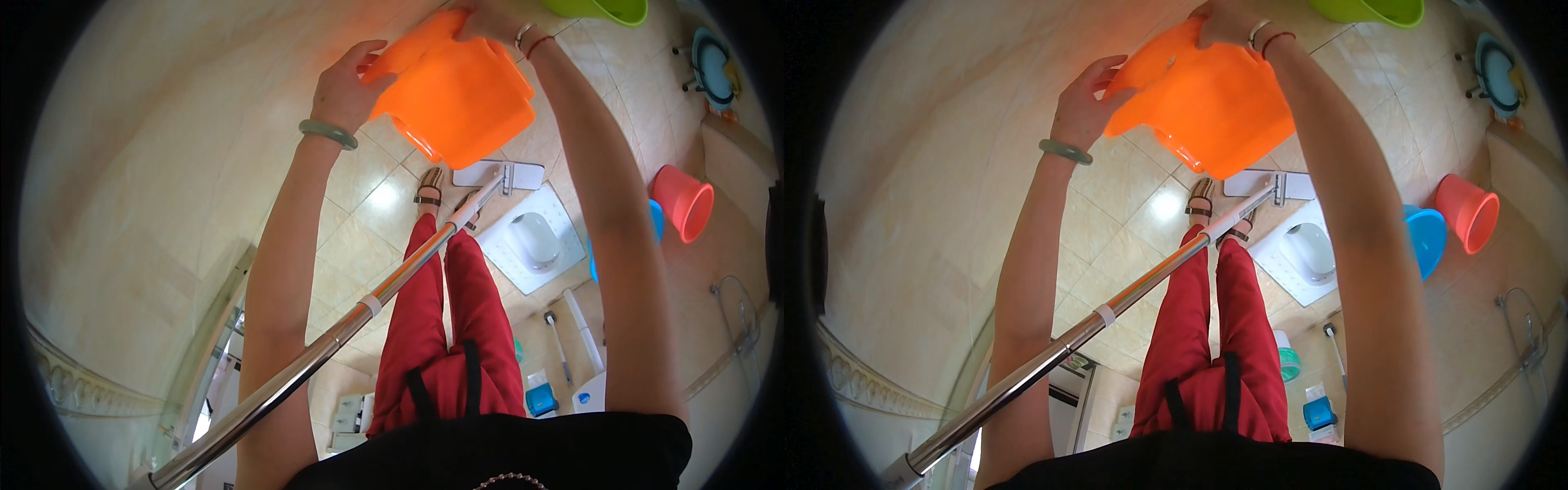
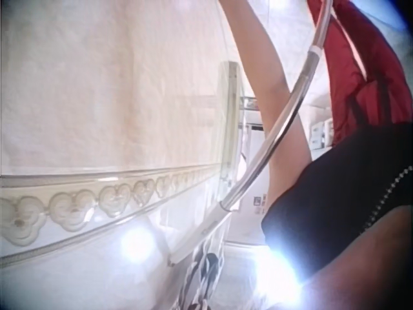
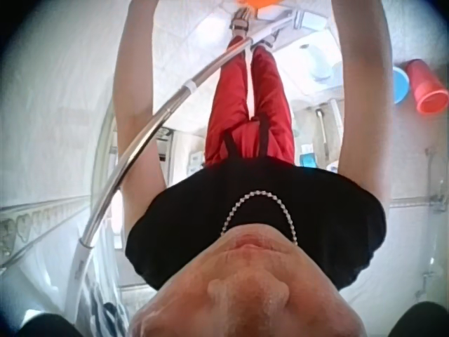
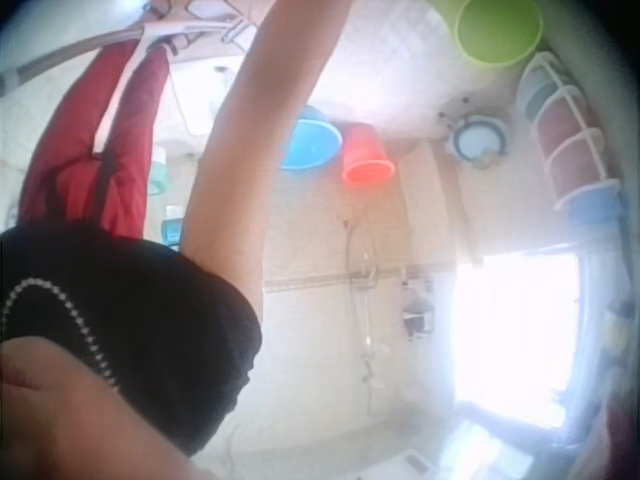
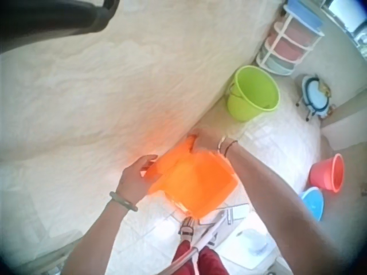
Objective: The person mops a tiled bathroom floor using a flat mop. They move an orange plastic stool aside to access the area underneath, then continue mopping around a squat toilet and several buckets. The person periodically dips the mop into a red bucket to wet it and wrings it out using the bucket's built-in mechanism.
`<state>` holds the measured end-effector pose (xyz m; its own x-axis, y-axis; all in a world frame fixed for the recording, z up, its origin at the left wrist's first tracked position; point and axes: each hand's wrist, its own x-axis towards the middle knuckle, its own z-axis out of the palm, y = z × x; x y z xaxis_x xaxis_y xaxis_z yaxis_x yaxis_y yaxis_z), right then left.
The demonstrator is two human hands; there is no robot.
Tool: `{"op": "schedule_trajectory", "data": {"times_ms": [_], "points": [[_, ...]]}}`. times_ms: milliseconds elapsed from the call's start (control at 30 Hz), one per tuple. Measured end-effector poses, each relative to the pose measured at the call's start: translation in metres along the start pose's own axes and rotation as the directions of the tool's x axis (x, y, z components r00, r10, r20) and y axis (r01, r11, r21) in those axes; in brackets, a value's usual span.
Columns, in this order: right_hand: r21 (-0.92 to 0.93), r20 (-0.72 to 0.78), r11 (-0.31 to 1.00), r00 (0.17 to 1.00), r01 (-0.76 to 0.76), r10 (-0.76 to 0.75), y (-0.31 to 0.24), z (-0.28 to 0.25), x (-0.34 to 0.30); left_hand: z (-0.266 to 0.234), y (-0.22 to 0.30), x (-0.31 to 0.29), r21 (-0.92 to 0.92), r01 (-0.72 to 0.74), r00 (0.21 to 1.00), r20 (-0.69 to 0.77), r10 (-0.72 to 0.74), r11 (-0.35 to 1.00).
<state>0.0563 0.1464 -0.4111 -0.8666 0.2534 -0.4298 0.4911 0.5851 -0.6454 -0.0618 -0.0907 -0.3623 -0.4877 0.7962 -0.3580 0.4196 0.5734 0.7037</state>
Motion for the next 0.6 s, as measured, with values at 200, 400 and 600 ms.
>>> {"op": "schedule_trajectory", "data": {"times_ms": [200, 400, 600], "points": [[0.087, -0.333, 0.991, 0.941, 0.098, -0.064, 0.096, 0.022, 0.054, 0.025, -0.042, 0.016, -0.291, -0.044, 0.996, -0.090, 0.019, 0.956], [0.390, -0.433, 0.920, 0.889, 0.037, 0.148, 0.078, 0.040, 0.053, 0.026, -0.044, 0.021, -0.498, 0.001, 0.998, -0.052, -0.031, 0.867], [0.663, -0.490, 0.739, 0.814, 0.117, 0.311, 0.074, 0.059, 0.024, 0.033, -0.053, 0.025, -0.594, 0.002, 0.999, -0.040, -0.032, 0.804]]}}
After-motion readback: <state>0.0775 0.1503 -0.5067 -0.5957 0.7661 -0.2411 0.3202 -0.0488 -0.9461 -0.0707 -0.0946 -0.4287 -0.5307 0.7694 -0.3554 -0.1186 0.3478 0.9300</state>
